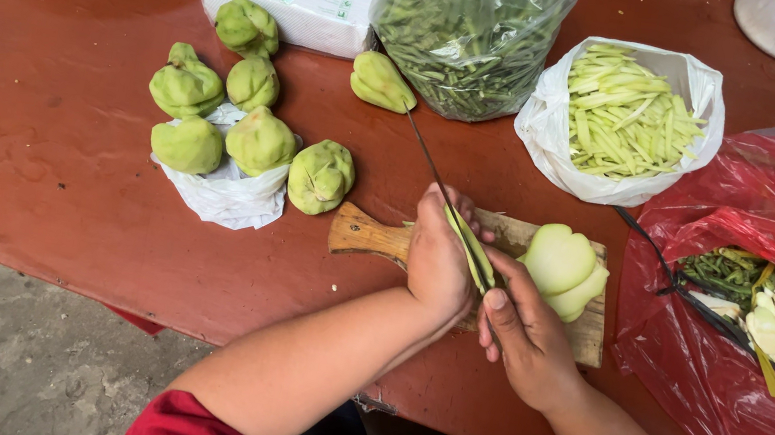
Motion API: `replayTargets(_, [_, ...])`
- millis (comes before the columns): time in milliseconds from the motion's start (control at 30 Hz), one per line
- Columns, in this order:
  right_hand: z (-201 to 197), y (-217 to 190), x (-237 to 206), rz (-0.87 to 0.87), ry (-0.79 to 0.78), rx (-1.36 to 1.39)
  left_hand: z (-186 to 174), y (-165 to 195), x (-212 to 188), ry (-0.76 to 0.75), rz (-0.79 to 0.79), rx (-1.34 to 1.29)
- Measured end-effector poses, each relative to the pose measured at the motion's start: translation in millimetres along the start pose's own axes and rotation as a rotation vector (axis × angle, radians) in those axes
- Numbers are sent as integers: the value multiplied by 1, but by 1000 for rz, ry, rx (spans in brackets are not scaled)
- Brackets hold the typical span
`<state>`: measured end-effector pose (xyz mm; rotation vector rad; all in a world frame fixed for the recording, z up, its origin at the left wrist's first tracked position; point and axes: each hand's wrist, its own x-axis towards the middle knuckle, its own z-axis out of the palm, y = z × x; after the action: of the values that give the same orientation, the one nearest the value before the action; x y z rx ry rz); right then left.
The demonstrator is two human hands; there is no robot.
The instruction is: The person slices a green vegetable into thin strips on a wooden cutting board using a knife. They repeatedly transfer the sliced pieces into a white plastic bag. The person also peels the skin off the vegetable and discards the peels into a red plastic bag.
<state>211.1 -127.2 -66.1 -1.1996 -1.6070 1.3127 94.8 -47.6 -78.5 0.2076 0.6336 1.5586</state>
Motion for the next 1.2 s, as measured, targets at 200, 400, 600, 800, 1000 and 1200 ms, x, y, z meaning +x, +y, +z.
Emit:
replayTargets(200, [-5,-2,-1,39,-18,-48,0,5,11,-38,-36,-67])
replayTargets(400, [-5,1,0,56,-33,-72,-3,13,15,-79,-63,-71])
replayTargets(600, [-7,1,3,40,-19,-73,0,5,11,-44,-251,-139])
replayTargets(800, [-7,-3,0,18,-42,-67,-5,4,7,-199,79,34])
replayTargets(1000, [-7,-3,3,23,-31,-71,-2,1,8,-177,-173,-116])
replayTargets(1200, [-9,-6,2,0,-79,-97,-5,7,11,-175,-131,-170])
